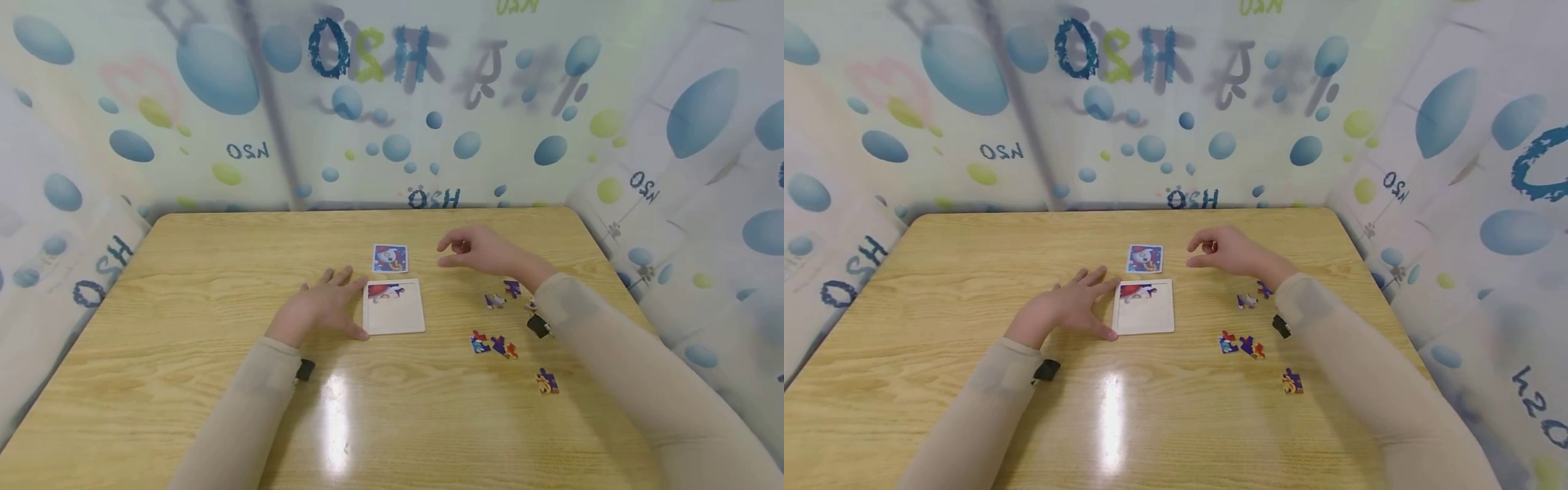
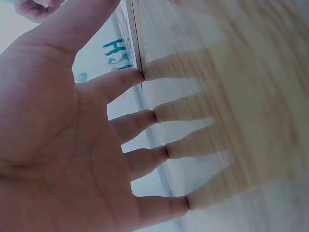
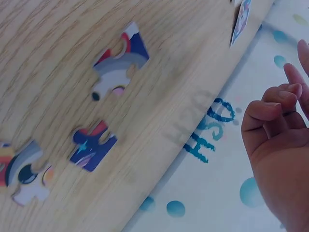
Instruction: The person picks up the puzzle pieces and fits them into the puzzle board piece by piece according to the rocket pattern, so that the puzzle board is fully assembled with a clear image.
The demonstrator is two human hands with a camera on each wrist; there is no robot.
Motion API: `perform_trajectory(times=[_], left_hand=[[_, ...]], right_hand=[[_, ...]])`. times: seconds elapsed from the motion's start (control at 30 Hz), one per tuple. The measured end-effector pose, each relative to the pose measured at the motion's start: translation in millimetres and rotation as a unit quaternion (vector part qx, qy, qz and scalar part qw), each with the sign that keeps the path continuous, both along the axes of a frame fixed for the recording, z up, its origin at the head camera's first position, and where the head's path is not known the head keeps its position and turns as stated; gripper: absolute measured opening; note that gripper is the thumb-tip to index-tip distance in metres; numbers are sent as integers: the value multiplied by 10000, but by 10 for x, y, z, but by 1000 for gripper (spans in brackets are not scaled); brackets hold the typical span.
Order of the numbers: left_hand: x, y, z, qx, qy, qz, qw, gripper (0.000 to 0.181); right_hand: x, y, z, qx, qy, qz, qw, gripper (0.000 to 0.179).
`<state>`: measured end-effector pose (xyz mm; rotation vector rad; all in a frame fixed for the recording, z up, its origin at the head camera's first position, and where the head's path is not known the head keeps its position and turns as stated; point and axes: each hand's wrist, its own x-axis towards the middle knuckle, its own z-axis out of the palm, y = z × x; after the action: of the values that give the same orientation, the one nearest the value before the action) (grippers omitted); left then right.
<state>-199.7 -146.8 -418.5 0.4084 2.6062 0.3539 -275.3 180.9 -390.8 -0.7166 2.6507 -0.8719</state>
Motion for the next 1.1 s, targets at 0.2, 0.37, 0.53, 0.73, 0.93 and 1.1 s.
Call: perform_trajectory(times=[0.2, 0.37, 0.53, 0.73, 0.93, 1.1], left_hand=[[1, -10, -3, 0, 14, 5, 10000, 115], [-2, -9, -1, 10, 25, 2, 10000, 114], [4, -15, 6, 20, 38, 2, 10000, 114], [5, -17, 16, 15, 27, -12, 10000, 114], [-5, -13, -3, -8, 48, -35, 10000, 115], [-6, -9, -7, -7, 24, -6, 10000, 114]], right_hand=[[21, 176, -20, -145, -74, 14, 9999, 37], [64, 321, -32, -153, 17, 50, 9999, 40], [99, 467, -36, -138, 30, -17, 9999, 39], [117, 677, -69, 9, 195, -142, 9997, 40], [126, 916, -164, 118, 230, -299, 9992, 41], [137, 1086, -245, 107, 25, -446, 9989, 41]])
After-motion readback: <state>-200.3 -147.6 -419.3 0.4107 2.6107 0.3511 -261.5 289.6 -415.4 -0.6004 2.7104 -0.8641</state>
